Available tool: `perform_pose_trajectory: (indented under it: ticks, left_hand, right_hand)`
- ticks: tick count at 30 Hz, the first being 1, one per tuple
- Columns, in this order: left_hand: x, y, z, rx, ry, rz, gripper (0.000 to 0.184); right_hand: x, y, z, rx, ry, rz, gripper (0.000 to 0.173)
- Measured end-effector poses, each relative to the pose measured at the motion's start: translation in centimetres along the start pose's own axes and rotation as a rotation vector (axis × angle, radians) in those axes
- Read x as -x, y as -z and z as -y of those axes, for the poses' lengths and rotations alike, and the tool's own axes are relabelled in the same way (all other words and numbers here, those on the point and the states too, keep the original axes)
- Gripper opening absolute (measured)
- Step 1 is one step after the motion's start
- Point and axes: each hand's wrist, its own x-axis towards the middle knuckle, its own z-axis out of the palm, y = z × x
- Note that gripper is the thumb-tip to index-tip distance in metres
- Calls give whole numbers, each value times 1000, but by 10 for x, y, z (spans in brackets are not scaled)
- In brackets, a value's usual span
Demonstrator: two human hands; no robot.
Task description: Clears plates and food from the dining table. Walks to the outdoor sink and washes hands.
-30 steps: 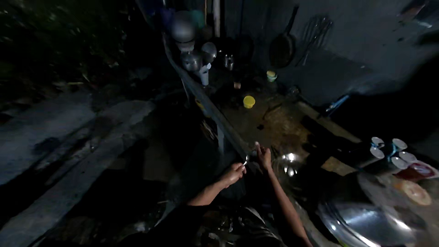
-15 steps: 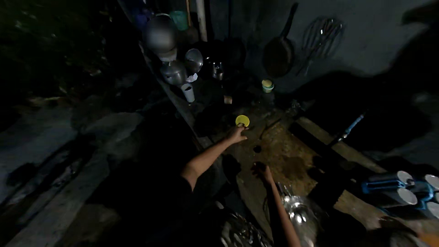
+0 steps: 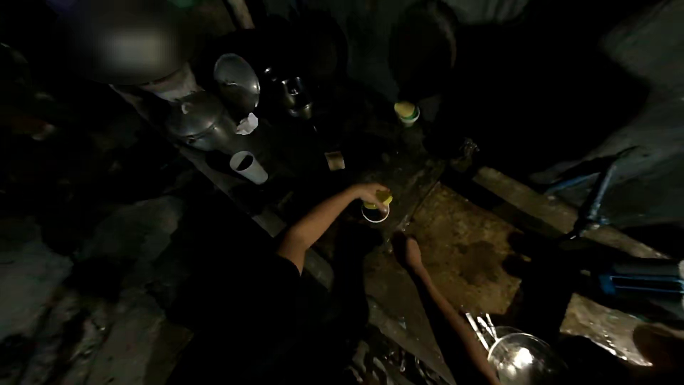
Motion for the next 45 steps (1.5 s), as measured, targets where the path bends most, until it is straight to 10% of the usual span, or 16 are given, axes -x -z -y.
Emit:
perform_pose_trajectory:
  ticks: [7, 14, 19, 22, 26, 29, 34, 39, 45]
  left_hand:
    - [-31, 32, 31, 677, 406, -199, 35]
    - [-48, 6, 37, 267, 152, -441, 50]
    - [-16, 13, 27, 531, 116, -427, 40]
    - [10, 1, 1, 953, 210, -178, 37]
    - [13, -49, -47, 884, 310, -40, 32]
    - [10, -86, -99, 598, 189, 91, 26]
    - [-5, -132, -186, 64, -57, 82, 27]
    - [-17, -176, -241, -156, -40, -41, 25]
    - [-41, -177, -263, -107, -96, 73, 25]
  right_hand:
    - [-86, -52, 26, 260, 411, -96, 67]
    - [-101, -54, 46, 149, 278, -4, 37]
    - [-102, -14, 39, -518, 224, 37, 38]
    - [-78, 16, 16, -1123, 167, -149, 35]
    - [-37, 71, -19, -1494, 69, -421, 43]
    - [-21, 99, -47, -1249, 133, -673, 39]
    - [8, 114, -88, -26, 186, -689, 43]
    - [-5, 152, -124, -387, -423, -653, 69]
    - [25, 181, -143, -252, -314, -643, 58]
